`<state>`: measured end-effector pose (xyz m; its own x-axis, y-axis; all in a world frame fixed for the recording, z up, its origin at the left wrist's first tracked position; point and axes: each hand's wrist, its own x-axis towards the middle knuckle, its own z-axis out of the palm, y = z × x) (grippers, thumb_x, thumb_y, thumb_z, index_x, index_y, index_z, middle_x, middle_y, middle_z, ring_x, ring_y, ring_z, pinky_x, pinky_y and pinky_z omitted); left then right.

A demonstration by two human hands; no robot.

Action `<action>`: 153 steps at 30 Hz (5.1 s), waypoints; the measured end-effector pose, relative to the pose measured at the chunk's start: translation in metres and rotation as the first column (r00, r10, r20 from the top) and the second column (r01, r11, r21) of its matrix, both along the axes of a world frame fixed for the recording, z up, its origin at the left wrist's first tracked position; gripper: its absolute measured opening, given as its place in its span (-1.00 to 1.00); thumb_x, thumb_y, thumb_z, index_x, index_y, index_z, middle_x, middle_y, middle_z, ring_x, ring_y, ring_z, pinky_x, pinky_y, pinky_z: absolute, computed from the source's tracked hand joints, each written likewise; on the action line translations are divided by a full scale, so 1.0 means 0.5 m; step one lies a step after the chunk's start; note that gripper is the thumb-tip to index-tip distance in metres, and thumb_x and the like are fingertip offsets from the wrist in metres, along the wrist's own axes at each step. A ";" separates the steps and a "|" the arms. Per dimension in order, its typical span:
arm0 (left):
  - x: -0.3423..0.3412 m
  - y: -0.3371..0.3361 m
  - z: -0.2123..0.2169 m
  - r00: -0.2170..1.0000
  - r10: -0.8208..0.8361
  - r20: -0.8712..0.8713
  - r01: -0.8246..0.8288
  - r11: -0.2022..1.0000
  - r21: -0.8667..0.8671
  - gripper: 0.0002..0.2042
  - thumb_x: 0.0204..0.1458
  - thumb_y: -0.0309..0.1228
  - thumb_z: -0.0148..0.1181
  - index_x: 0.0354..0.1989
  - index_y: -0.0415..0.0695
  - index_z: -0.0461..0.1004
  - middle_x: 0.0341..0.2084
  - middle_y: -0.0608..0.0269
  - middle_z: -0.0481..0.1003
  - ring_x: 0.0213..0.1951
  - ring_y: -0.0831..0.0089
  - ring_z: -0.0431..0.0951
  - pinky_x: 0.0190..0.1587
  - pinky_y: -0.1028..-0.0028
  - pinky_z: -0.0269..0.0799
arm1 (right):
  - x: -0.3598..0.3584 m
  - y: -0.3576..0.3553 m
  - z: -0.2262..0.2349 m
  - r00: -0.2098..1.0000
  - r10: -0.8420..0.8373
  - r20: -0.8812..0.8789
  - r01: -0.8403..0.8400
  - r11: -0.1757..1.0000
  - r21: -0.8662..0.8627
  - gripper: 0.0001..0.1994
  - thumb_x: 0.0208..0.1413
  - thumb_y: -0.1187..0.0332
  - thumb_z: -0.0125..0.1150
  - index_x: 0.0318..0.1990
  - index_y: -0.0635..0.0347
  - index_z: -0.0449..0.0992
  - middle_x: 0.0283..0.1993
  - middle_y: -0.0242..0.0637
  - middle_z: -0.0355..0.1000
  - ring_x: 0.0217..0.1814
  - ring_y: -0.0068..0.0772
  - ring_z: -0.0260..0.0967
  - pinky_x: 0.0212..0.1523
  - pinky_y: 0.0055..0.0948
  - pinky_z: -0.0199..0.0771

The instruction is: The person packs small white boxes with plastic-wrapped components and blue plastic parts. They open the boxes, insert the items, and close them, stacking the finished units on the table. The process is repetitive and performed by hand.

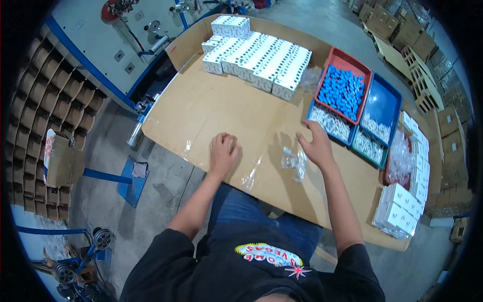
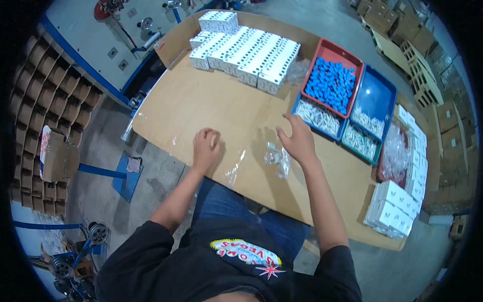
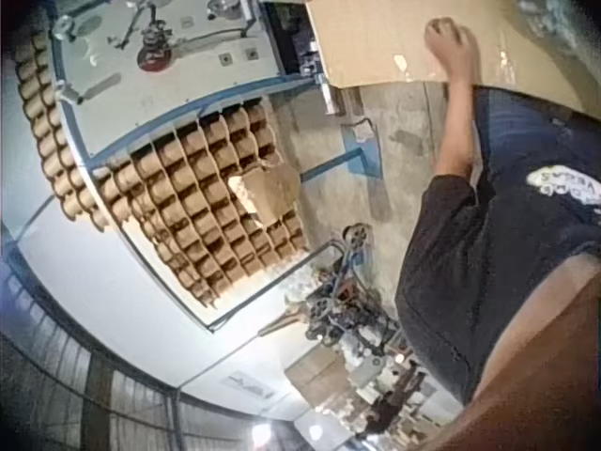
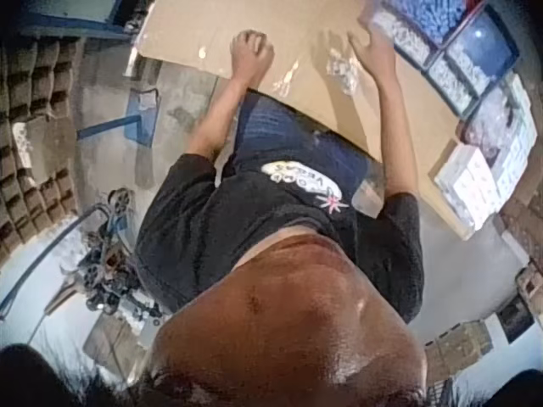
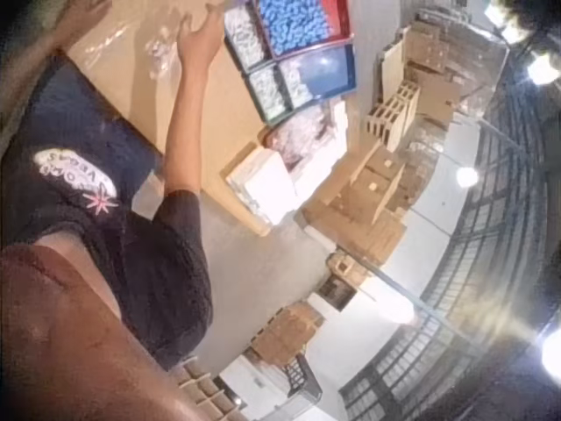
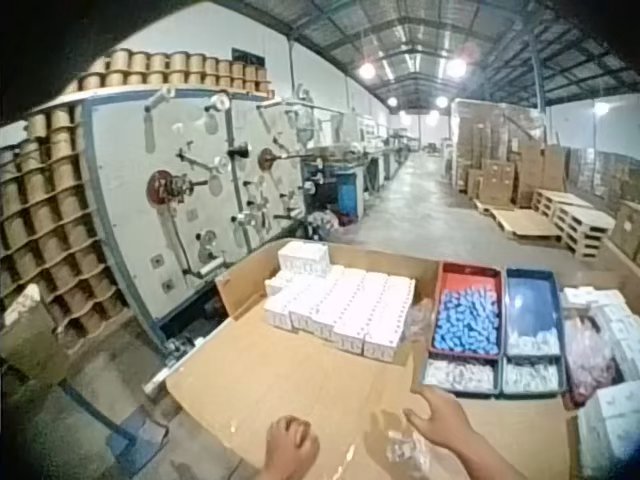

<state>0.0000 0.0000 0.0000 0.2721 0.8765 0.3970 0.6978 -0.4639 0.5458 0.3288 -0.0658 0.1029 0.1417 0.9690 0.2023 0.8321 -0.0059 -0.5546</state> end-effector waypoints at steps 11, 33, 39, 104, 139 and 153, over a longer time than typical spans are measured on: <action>-0.006 0.027 0.050 1.000 0.018 0.015 -0.016 0.992 -0.124 -0.55 -0.06 -0.14 0.40 -0.05 -0.13 0.51 0.02 0.09 0.42 0.13 0.09 0.39 0.21 0.13 0.24 | -0.101 0.804 0.096 0.961 0.090 0.261 -0.112 0.991 0.071 -0.17 0.09 -0.19 0.32 0.32 0.33 0.37 0.32 0.11 0.37 0.37 0.09 0.34 0.29 -0.04 0.41; -0.011 0.044 0.033 0.999 0.026 0.034 -0.017 0.969 -0.245 -0.48 -0.15 -0.01 0.46 -0.05 -0.02 0.56 0.06 0.14 0.45 0.15 0.14 0.42 0.17 0.15 0.24 | -0.111 1.282 0.038 0.829 0.028 0.558 -0.125 0.983 0.135 -0.03 -0.18 -0.13 0.52 0.31 0.37 0.31 0.35 0.19 0.26 0.41 0.24 0.21 0.36 0.02 0.37; -0.015 0.042 0.035 0.999 0.025 0.033 -0.016 0.971 -0.240 -0.49 -0.15 -0.01 0.46 -0.06 -0.03 0.56 0.06 0.13 0.44 0.14 0.14 0.43 0.14 0.16 0.25 | -0.108 1.281 0.059 0.846 0.050 0.531 -0.099 0.993 0.063 0.01 -0.25 -0.10 0.55 0.36 0.19 0.24 0.30 0.25 0.28 0.38 0.31 0.23 0.34 0.06 0.36; 0.142 -0.290 0.183 0.412 0.589 0.695 0.890 -0.098 -0.444 -0.42 0.35 0.23 -0.16 0.26 0.06 0.36 0.03 0.34 0.51 0.11 0.43 0.54 0.11 0.33 0.52 | -0.231 -0.302 -0.004 0.956 0.180 -0.230 -0.132 0.969 0.211 -0.36 0.19 0.02 0.31 0.31 0.22 0.38 0.29 0.12 0.26 0.36 0.22 0.21 0.35 -0.03 0.26; 0.145 -0.272 0.116 0.293 0.542 0.787 0.946 -0.045 -0.322 -0.39 0.32 -0.05 -0.21 0.50 -0.04 0.13 0.27 -0.16 0.41 0.24 -0.06 0.49 0.25 -0.05 0.43 | -0.096 -0.332 -0.146 0.876 -0.471 -0.105 0.482 0.848 0.221 -0.46 0.28 0.19 0.29 0.33 0.24 0.37 0.19 -0.05 0.44 0.25 -0.08 0.43 0.26 -0.18 0.39; 0.174 -0.303 0.086 0.489 0.080 0.869 0.815 0.314 -0.487 -0.41 0.05 -0.70 -0.10 0.34 -0.15 0.29 0.14 0.19 0.45 0.17 0.42 0.48 0.23 0.42 0.40 | -0.201 -0.297 -0.116 0.622 -0.367 -0.691 0.336 0.923 -0.187 -0.65 0.12 0.27 0.46 -0.09 0.40 0.62 -0.22 -0.08 0.61 -0.21 -0.37 0.60 -0.16 -0.40 0.56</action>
<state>0.0870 -0.1513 0.0432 0.7235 0.6724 -0.1560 -0.2070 0.4269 0.8803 0.2281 -0.2141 0.0451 0.5568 0.8190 -0.1385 0.1237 -0.2466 -0.9612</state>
